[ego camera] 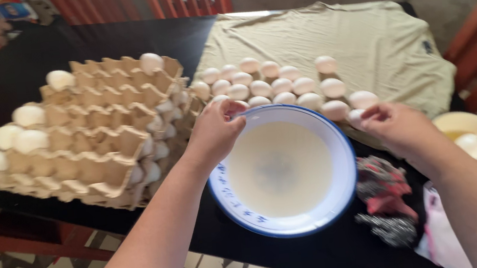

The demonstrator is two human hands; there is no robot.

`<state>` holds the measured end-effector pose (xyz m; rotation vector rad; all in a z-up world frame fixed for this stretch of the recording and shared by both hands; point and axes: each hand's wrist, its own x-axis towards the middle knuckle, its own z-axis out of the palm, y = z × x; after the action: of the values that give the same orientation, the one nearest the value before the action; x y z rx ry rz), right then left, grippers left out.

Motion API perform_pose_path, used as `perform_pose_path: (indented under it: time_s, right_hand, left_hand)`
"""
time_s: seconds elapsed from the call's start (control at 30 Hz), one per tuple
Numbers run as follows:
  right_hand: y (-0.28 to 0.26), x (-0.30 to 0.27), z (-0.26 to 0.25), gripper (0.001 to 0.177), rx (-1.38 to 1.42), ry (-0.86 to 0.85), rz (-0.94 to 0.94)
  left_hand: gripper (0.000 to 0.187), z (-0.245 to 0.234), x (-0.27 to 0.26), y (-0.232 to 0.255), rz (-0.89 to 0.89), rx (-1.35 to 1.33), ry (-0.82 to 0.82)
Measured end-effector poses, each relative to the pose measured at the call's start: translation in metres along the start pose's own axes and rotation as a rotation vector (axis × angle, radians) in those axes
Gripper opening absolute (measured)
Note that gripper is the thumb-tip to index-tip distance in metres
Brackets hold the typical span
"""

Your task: The person washes multiple white eggs one by one in a bowl of water using a cloth and a steel wool pad, then places the cleaned eggs onto a cloth on the table. The person occasionally moves the egg carton to access more eggs.

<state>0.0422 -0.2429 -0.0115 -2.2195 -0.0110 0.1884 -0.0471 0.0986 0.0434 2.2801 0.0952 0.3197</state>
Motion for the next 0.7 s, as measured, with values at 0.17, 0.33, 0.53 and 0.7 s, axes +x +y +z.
perform_pose_path:
  time_s: [0.17,0.33,0.53,0.7]
  right_hand:
    - [-0.099,-0.004,0.049,0.026,-0.155,0.002,-0.209]
    - [-0.209,-0.031,0.152,0.021,-0.151,-0.169,-0.480]
    - [-0.334,-0.051,0.292,0.022,-0.093,-0.305,-1.018]
    - [-0.412,-0.072,0.379,0.047,-0.244,-0.462,-1.051]
  left_hand:
    - [0.029,-0.064,0.000,-0.008,0.022,0.028,0.084]
    - [0.027,-0.156,0.004,-0.060,0.019,0.085,0.178]
    - [0.027,-0.292,0.024,-0.176,-0.053,0.408,0.365]
    - [0.052,-0.356,0.046,-0.226,-0.348,0.637,0.080]
